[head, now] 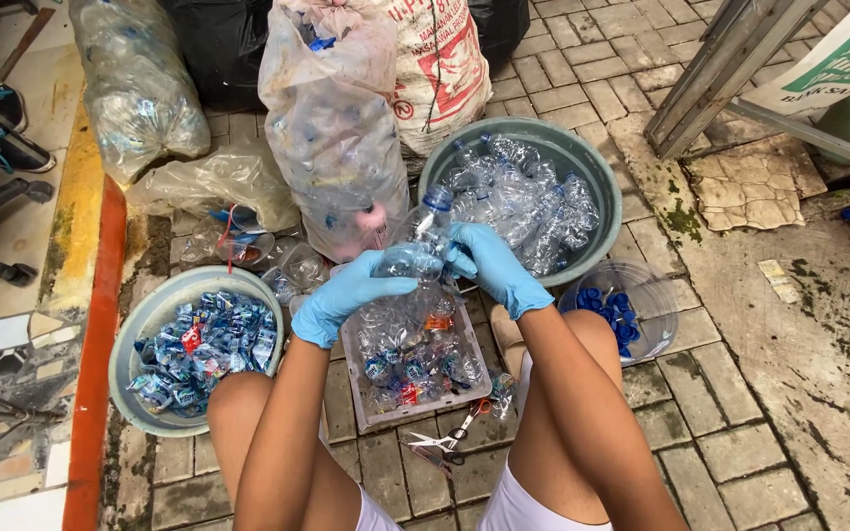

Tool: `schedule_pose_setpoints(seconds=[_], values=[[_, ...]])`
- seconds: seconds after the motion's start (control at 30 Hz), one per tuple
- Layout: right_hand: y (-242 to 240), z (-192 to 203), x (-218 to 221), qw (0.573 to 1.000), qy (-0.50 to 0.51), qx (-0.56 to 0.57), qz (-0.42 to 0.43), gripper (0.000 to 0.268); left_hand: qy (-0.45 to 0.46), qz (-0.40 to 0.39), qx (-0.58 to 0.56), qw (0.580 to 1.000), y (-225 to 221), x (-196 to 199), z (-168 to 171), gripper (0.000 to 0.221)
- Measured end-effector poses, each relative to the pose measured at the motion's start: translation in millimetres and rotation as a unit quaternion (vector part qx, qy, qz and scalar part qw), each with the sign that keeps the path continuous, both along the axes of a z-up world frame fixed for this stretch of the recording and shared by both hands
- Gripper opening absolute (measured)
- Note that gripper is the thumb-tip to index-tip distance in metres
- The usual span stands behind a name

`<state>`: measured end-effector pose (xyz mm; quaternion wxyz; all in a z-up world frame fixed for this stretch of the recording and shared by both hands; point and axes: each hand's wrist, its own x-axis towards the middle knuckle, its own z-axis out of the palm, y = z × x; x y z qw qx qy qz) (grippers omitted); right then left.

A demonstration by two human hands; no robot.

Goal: The person sits on the floor and uses scissors to cut the labels off plastic bottles. They remove the labels by hand and place them into a nearby basin, while the cut bottles are placed into a plastic crate.

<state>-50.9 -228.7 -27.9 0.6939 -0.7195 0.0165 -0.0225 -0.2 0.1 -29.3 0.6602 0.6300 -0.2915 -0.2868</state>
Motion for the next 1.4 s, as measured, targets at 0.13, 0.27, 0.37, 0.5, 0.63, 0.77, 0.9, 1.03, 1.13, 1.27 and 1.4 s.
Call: schedule_pose_setpoints(seconds=[0.13, 0.27, 0.37, 0.5, 0.63, 0.77, 0.9, 1.03, 1.13, 1.27, 1.4], values=[[4, 0, 2, 0.999, 0.008, 0.034, -0.008, 0.029, -0.004, 0.019, 0.011, 1.000, 1, -1, 9, 0.033], [10, 16, 0, 0.993, 0.036, 0.103, -0.054, 0.031, -0.015, 0.027, 0.002, 1.000, 0, -6, 26, 0.031], [3, -15, 20, 0.994, 0.017, 0.048, -0.096, 0.025, -0.005, 0.107, 0.000, 0.994, 6, 5, 8, 0.038], [17, -39, 25, 0.991, 0.026, 0.079, -0.109, 0.036, -0.008, 0.195, -0.012, 0.981, -10, -14, 48, 0.050], [48, -33, 2, 0.998, 0.039, -0.028, -0.028, 0.048, -0.014, 0.304, -0.020, 0.952, -18, -19, 36, 0.058], [61, -64, -1, 0.995, 0.046, 0.065, 0.059, 0.050, -0.020, 0.297, 0.037, 0.954, -23, -18, 13, 0.069], [50, -105, 17, 0.982, 0.079, 0.147, 0.086, 0.026, 0.272, 0.214, -0.312, 0.885, 0, 20, -77, 0.049], [27, -107, 40, 0.991, 0.057, 0.122, 0.013, 0.027, -0.061, 0.249, 0.154, 0.954, 17, 16, -12, 0.070], [5, -109, 47, 0.984, 0.090, 0.117, -0.098, 0.038, -0.074, 0.318, 0.199, 0.924, 38, 10, 11, 0.061], [-40, -54, 51, 0.973, 0.147, 0.044, -0.169, 0.022, 0.044, 0.469, 0.251, 0.845, 93, 44, 36, 0.059], [-90, -39, 58, 0.959, 0.144, 0.029, -0.242, 0.031, 0.035, 0.519, 0.132, 0.844, 195, 89, -26, 0.030]])
